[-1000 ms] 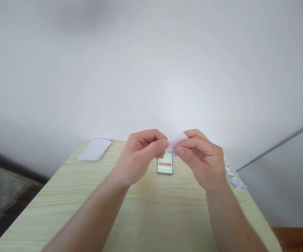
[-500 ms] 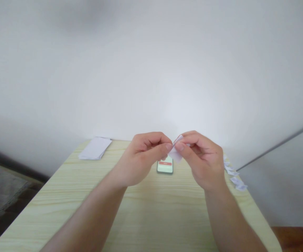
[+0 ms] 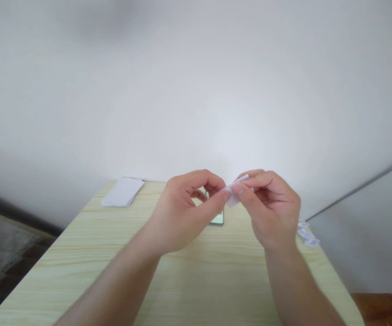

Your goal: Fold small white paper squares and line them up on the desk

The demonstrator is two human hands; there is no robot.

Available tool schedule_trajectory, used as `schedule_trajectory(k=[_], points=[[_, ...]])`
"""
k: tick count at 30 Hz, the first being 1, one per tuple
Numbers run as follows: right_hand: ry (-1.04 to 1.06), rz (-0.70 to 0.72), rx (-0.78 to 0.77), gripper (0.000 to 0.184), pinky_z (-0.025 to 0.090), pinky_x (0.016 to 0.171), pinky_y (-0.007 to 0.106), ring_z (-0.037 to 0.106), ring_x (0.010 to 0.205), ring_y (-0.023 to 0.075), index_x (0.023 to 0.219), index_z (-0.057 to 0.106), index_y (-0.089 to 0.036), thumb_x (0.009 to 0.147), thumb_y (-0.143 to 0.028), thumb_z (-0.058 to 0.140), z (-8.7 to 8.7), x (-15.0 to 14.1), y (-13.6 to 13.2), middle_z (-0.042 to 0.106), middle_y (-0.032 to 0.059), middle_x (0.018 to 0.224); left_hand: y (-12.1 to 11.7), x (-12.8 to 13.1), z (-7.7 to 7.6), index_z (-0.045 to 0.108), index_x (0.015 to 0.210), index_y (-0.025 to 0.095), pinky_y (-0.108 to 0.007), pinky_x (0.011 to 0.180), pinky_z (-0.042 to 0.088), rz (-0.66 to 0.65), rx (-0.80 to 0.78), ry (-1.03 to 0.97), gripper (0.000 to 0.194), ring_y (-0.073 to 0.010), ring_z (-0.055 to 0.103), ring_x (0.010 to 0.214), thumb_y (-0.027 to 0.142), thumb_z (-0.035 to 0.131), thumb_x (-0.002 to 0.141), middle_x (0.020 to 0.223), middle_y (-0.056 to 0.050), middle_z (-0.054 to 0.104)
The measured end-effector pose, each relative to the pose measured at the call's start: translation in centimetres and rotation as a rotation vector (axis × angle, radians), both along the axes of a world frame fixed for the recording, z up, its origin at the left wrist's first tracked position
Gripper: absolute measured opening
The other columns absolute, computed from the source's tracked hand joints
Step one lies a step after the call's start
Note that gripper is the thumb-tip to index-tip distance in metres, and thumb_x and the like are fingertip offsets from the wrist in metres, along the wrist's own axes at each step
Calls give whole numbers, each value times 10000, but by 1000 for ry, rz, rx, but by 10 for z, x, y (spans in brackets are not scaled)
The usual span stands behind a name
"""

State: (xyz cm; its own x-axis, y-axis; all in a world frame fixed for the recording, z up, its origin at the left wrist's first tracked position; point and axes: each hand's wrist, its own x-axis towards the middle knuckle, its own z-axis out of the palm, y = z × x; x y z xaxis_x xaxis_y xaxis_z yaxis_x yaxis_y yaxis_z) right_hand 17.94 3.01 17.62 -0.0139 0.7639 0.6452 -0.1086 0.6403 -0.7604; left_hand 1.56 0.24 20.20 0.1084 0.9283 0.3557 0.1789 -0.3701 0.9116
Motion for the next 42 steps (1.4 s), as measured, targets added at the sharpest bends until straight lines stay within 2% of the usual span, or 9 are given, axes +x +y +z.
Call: schedule_trajectory(k=[11, 27, 29, 33, 37, 42], points=[[15, 55, -51, 102, 592, 662, 317, 686, 818, 178, 849, 691, -224, 847, -160, 771, 4, 5, 0, 707, 36, 894, -2, 1, 1, 733, 841, 189, -235, 592, 452, 53, 74, 45, 137, -130, 585, 672, 310, 701, 896, 776, -26, 707], [17, -31, -23, 136, 587, 687, 344, 681, 797, 187, 835, 657, -233, 841, -236, 793, 1, 2, -1, 707, 35, 870, -2, -2, -2, 737, 848, 205, -224, 573, 448, 40, 62, 67, 149, -127, 589, 673, 320, 676, 922, 753, -13, 700], [30, -27, -33, 159, 578, 674, 329, 678, 770, 176, 870, 651, -241, 829, -219, 803, 3, 3, -2, 708, 22, 857, -2, -3, -2, 735, 844, 206, -225, 584, 454, 30, 68, 79, 152, -126, 590, 677, 318, 672, 926, 753, -10, 698], [-83, 62, -133, 295, 578, 670, 313, 686, 729, 164, 1103, 680, -274, 840, -202, 793, 8, 12, 0, 725, -5, 830, -3, -4, -1, 738, 841, 208, -238, 592, 458, 20, 81, 111, 150, -132, 598, 690, 306, 665, 929, 757, -14, 705], [-141, 90, -131, 83, 578, 653, 287, 689, 716, 155, 939, 759, -247, 860, -231, 778, 7, 18, 3, 740, 5, 808, -4, -3, -1, 744, 832, 206, -250, 605, 468, 70, 107, 125, 124, -141, 610, 699, 287, 688, 907, 766, -20, 714], [-92, 54, -126, 82, 579, 660, 263, 691, 732, 145, 917, 770, -249, 847, -211, 791, 5, 15, 2, 745, -2, 823, -5, -2, -2, 740, 879, 195, -243, 603, 482, 100, 96, 89, 95, -144, 633, 699, 271, 687, 899, 794, -25, 724]])
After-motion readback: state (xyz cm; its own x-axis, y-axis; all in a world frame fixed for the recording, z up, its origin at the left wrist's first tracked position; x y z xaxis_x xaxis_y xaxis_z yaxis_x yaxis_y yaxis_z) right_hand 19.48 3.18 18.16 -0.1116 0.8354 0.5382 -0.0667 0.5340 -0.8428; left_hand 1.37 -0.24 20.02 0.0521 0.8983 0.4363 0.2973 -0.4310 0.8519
